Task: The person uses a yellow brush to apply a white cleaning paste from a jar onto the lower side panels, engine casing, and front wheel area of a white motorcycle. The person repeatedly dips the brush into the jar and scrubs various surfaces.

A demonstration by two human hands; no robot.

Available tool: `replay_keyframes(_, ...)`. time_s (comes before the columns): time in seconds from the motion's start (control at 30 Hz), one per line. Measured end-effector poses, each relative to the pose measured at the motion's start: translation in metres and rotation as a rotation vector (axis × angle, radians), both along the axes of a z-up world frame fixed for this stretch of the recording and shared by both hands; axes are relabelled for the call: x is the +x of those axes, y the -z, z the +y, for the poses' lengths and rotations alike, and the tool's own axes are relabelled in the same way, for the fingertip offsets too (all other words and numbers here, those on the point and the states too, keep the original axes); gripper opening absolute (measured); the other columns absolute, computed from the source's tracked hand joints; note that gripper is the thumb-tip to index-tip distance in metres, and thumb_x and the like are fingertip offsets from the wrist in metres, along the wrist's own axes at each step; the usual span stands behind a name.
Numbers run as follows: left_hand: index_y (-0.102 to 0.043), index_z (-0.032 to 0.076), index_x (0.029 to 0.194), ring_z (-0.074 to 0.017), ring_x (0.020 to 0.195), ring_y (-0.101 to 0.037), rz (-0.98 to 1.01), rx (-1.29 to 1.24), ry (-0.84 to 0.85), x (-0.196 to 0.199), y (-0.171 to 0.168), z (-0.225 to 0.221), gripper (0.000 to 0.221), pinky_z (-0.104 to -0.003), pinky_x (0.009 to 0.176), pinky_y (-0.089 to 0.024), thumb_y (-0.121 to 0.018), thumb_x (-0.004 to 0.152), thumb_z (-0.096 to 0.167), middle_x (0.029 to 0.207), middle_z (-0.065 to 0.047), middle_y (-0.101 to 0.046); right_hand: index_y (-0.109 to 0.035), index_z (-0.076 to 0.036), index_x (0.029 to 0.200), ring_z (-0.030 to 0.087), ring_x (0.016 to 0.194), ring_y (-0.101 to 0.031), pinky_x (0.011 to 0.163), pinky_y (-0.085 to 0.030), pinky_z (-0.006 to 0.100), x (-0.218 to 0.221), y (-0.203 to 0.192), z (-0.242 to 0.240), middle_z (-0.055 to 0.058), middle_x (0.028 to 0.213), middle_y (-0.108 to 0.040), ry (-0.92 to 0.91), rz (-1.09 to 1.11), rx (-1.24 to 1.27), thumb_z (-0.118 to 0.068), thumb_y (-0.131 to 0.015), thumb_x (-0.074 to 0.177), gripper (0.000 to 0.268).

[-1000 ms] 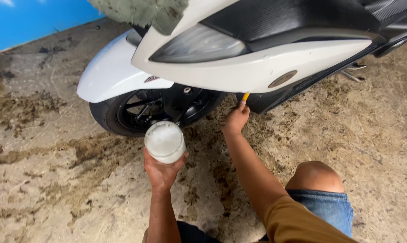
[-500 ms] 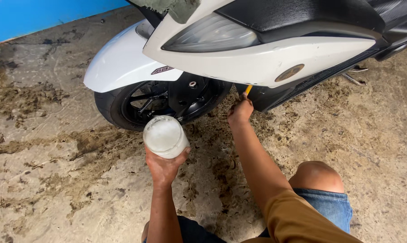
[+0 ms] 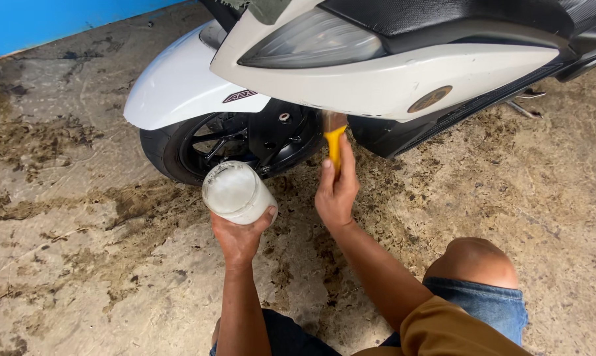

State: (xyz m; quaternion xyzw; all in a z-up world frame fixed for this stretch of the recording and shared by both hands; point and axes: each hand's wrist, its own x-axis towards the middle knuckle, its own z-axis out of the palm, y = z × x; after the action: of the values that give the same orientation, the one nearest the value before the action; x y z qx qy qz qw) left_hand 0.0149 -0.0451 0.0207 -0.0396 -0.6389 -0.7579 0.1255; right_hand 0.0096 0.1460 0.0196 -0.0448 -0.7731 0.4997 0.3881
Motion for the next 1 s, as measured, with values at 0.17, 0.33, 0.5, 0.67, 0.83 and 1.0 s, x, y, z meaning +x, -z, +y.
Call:
replay_keyframes(0.17, -0.046, -0.001, 0.136, -0.0245, 0.115, -0.069, -0.007, 0.042, 0.038, 0.003, -0.003, 0.000, 0.086, -0.041, 0.097, -0.059, -0.093, 0.066, 0.015, 0.126, -0.014, -0.066, -0.047, -0.013, 0.151, 0.007, 0.062, -0.064, 0.046, -0.058, 0.021, -0.001, -0.019, 0.008, 0.014, 0.121, -0.066, 0.073, -0.313, 0.207, -0.010, -0.054, 0.106, 0.045)
replay_keyframes(0.33, -0.041, 0.002, 0.142, -0.0250, 0.120, -0.066, 0.027, 0.093, 0.075, -0.005, 0.003, 0.000, 0.092, -0.042, 0.100, -0.059, -0.094, 0.069, 0.018, 0.132, -0.015, -0.061, -0.041, -0.013, 0.160, 0.018, 0.093, -0.067, 0.073, -0.060, 0.029, 0.007, 0.000, -0.001, 0.018, 0.132, -0.068, -0.024, -0.077, 0.191, -0.010, -0.052, 0.113, 0.048)
replay_keyframes(0.5, -0.039, 0.004, 0.150, -0.0266, 0.129, -0.063, 0.089, 0.081, 0.086, -0.009, 0.008, -0.007, 0.094, -0.043, 0.103, -0.056, -0.092, 0.075, 0.021, 0.141, -0.016, -0.058, -0.046, -0.011, 0.156, 0.028, 0.102, -0.073, 0.076, -0.061, 0.036, 0.023, 0.039, -0.017, 0.022, 0.134, -0.066, -0.176, -0.135, 0.353, -0.008, -0.057, 0.109, 0.049)
replay_keyframes(0.67, -0.036, 0.003, 0.148, -0.0265, 0.125, -0.061, -0.011, 0.121, 0.076, 0.004, 0.016, -0.018, 0.099, -0.045, 0.101, -0.057, -0.094, 0.069, 0.022, 0.139, -0.014, -0.055, -0.041, -0.014, 0.154, 0.024, 0.073, -0.068, 0.055, -0.059, 0.035, 0.034, 0.091, -0.001, 0.021, 0.113, -0.069, 0.129, -0.459, 0.291, -0.007, -0.055, 0.102, 0.054)
replay_keyframes(0.83, -0.038, 0.000, 0.146, -0.0250, 0.122, -0.064, 0.053, 0.059, 0.043, -0.001, 0.003, -0.013, 0.097, -0.041, 0.103, -0.057, -0.094, 0.068, 0.019, 0.134, -0.014, -0.060, -0.035, -0.019, 0.159, 0.029, 0.068, -0.068, 0.047, -0.060, 0.037, -0.051, 0.126, 0.041, 0.021, 0.108, -0.063, 0.142, -0.662, 0.588, -0.002, -0.046, 0.108, 0.055)
replay_keyframes(1.0, -0.041, -0.003, 0.143, -0.0253, 0.118, -0.065, -0.004, 0.153, 0.111, 0.016, 0.001, -0.019, 0.092, -0.039, 0.100, -0.063, -0.094, 0.070, 0.014, 0.133, -0.015, -0.060, -0.044, -0.018, 0.147, 0.038, 0.078, -0.069, 0.053, -0.057, 0.045, -0.064, 0.173, 0.035, 0.024, 0.121, -0.061, 0.228, -0.668, 0.548, -0.009, -0.052, 0.103, 0.046)
